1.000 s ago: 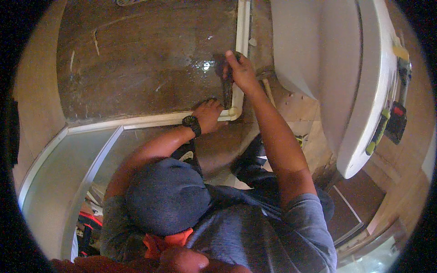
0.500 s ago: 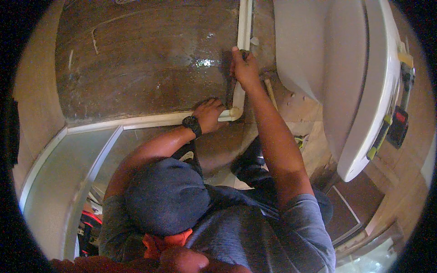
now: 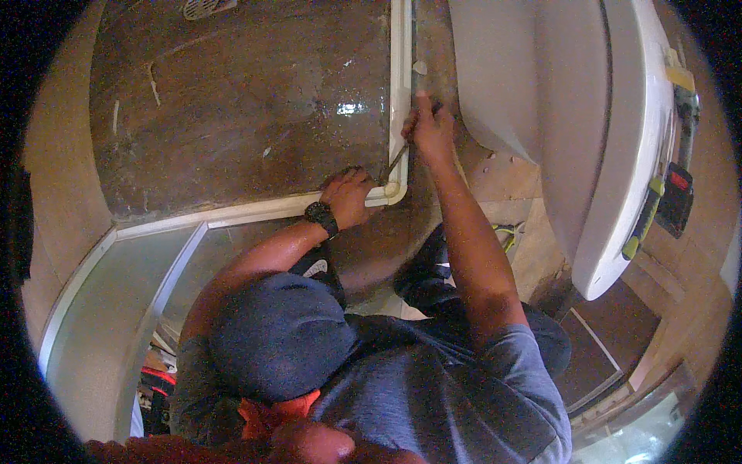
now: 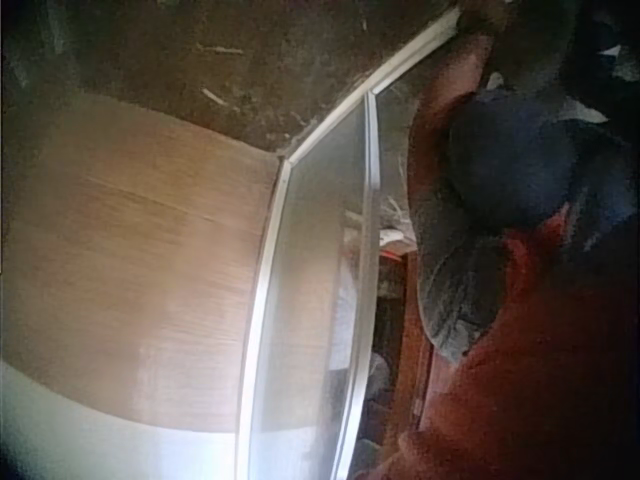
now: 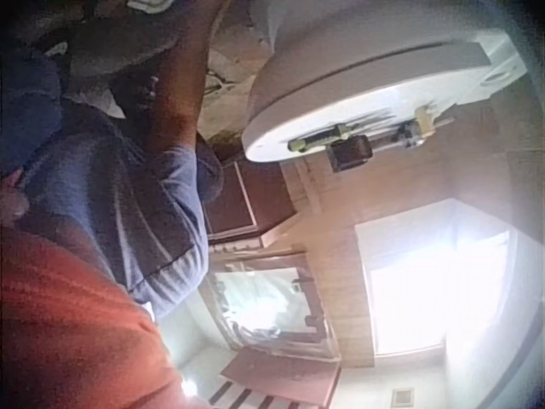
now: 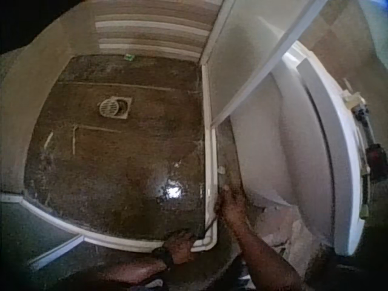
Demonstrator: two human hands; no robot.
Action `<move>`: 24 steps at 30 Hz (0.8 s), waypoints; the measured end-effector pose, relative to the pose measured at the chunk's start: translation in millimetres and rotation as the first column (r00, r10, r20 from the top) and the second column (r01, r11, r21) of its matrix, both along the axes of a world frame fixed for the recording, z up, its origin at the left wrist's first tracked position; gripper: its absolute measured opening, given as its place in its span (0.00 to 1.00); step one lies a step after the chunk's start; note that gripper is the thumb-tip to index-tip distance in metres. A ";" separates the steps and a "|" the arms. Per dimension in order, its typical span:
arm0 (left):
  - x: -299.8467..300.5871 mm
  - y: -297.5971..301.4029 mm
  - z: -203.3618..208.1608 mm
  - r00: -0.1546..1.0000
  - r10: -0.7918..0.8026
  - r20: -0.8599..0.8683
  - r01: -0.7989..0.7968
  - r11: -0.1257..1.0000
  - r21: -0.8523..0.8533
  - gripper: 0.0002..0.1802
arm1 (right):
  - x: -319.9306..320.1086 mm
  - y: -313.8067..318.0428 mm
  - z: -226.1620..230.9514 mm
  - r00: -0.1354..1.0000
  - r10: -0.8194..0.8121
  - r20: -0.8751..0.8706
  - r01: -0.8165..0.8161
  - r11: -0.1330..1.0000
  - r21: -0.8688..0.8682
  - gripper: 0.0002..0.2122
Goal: The person is kneeling on the floor and using a hammer and a pry bar to remove a white baseboard from the wall. They repeatedly pry and hammer along the length of the baseboard to detach it from the wall.
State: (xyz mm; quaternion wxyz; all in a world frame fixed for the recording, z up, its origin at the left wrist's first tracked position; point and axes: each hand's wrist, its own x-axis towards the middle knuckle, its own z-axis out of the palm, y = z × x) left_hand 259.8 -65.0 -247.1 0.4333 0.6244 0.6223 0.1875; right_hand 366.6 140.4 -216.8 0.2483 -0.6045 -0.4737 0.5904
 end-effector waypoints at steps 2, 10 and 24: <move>0.0 -1.3 -1.3 0.999 -0.006 -0.040 0.006 1.000 0.020 0.26 | -17.1 1.1 -1.0 0.987 0.073 0.147 -0.081 0.995 0.049 0.20; -1.8 2.2 3.8 0.998 -0.037 -0.056 0.036 0.999 -0.021 0.28 | -1.3 -7.7 -20.0 0.900 -0.203 0.387 0.028 0.911 0.411 0.20; -0.1 2.1 2.0 0.998 -0.033 -0.062 0.030 0.998 -0.053 0.28 | 14.3 31.7 1.3 0.914 -0.011 -0.407 -0.097 0.965 -0.243 0.13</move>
